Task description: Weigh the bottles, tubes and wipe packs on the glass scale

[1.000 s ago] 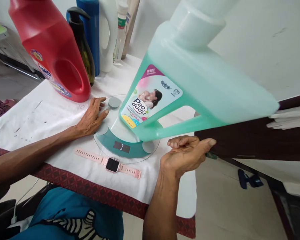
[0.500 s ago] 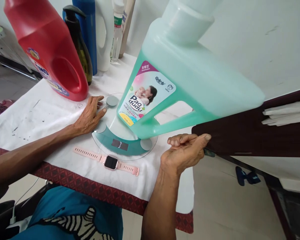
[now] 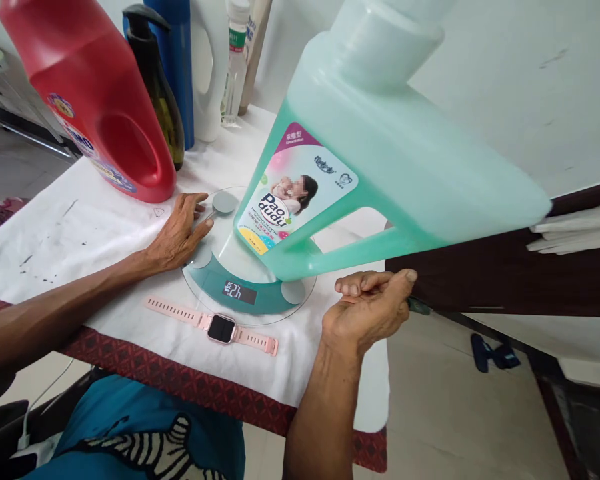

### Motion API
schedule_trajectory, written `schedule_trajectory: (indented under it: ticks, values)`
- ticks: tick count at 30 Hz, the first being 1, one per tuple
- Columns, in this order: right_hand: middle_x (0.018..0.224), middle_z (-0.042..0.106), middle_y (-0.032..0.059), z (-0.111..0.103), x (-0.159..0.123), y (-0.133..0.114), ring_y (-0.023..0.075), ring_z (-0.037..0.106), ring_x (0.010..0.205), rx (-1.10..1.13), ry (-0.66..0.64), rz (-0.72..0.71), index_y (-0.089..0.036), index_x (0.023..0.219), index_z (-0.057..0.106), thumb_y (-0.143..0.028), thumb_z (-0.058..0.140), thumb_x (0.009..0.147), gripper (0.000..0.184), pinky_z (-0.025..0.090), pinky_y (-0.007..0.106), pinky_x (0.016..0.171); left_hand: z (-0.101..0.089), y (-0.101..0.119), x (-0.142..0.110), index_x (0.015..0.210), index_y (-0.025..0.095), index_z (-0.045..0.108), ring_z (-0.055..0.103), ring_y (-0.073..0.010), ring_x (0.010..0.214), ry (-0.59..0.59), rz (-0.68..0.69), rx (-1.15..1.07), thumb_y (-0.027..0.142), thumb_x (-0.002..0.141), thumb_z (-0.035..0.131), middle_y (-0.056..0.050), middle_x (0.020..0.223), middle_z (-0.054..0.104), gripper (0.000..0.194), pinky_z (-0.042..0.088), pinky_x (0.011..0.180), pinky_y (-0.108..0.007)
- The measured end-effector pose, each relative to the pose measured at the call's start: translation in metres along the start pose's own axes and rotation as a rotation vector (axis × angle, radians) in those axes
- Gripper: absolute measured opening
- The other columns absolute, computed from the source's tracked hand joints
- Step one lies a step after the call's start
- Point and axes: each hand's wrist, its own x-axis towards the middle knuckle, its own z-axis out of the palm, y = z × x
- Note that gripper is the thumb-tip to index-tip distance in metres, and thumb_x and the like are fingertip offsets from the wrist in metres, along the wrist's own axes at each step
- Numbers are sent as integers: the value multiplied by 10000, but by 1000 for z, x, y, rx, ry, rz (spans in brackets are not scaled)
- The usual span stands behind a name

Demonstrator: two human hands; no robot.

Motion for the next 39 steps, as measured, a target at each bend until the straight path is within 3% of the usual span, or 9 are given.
schedule_trajectory:
  ticks: [5, 8, 13, 16, 20, 23, 30, 34, 39]
  values:
    - [518, 307, -49, 3, -2, 4, 118, 371, 456, -50, 20, -50, -254, 557, 397, -602, 493, 969, 547, 374, 283, 474, 0, 1, 0, 1457, 165, 390, 611, -270, 1226, -12, -10, -5, 438, 1079, 437, -182, 1425, 485, 469, 541, 1091, -541]
    - [602, 438, -26, 9, -7, 0, 159, 515, 576, -57, 1, -121, -255, 642, 520, -707, 538, 919, 530, 471, 326, 580, 0, 2, 0, 1455, 159, 396, 609, -282, 1239, -3, -11, -3, 426, 1072, 446, -185, 1415, 492, 469, 546, 1087, -549]
    - [821, 652, 29, 32, -10, -28, 223, 651, 833, 50, -332, -233, -251, 781, 639, -676, 705, 848, 435, 533, 399, 782, -3, 8, 0, 1461, 171, 413, 638, -302, 1220, 18, -31, -4, 413, 1066, 464, -178, 1397, 518, 467, 570, 1059, -575]
    - [644, 574, -14, 44, -7, -43, 167, 587, 650, 41, -407, -143, -228, 685, 596, -530, 822, 820, 401, 504, 348, 674, -3, 13, -1, 1458, 179, 426, 652, -311, 1216, 40, -64, -10, 417, 1070, 462, -160, 1350, 547, 457, 582, 1051, -579]
    - [512, 406, -110, 56, 1, -49, 76, 399, 438, 146, -301, -14, -226, 659, 496, -425, 963, 645, 508, 369, 246, 462, -3, 17, -2, 1471, 178, 419, 657, -310, 1234, 43, -102, -26, 432, 1095, 437, -165, 1362, 551, 454, 577, 1072, -576]
    - [475, 377, -116, 64, 15, -53, 63, 366, 405, 154, -263, -2, -224, 609, 456, -424, 974, 581, 555, 344, 228, 415, -3, 18, -3, 1474, 202, 424, 669, -314, 1230, 56, -112, -27, 452, 1101, 440, -153, 1354, 566, 450, 584, 1074, -581]
    - [484, 351, -104, 98, 100, -70, 48, 358, 406, 94, -139, -172, -217, 555, 437, -420, 918, 628, 527, 316, 211, 390, 3, 15, -6, 1518, 266, 405, 647, -309, 1303, 84, -119, -26, 437, 1107, 461, -127, 1425, 556, 448, 574, 1127, -556]
    - [450, 318, -108, 132, 168, -43, 56, 328, 396, 75, -87, -205, -239, 538, 400, -502, 917, 619, 586, 277, 232, 370, 8, 14, -8, 1554, 296, 397, 607, -314, 1366, 104, -145, -25, 419, 1108, 466, -121, 1492, 527, 468, 546, 1167, -553]
    - [446, 337, -97, 170, 237, 0, 85, 325, 411, -3, 22, -264, -245, 565, 475, -500, 889, 680, 499, 255, 265, 383, 7, 21, -8, 1562, 327, 416, 608, -316, 1373, 97, -187, -19, 428, 1096, 485, -103, 1518, 535, 481, 561, 1160, -529]
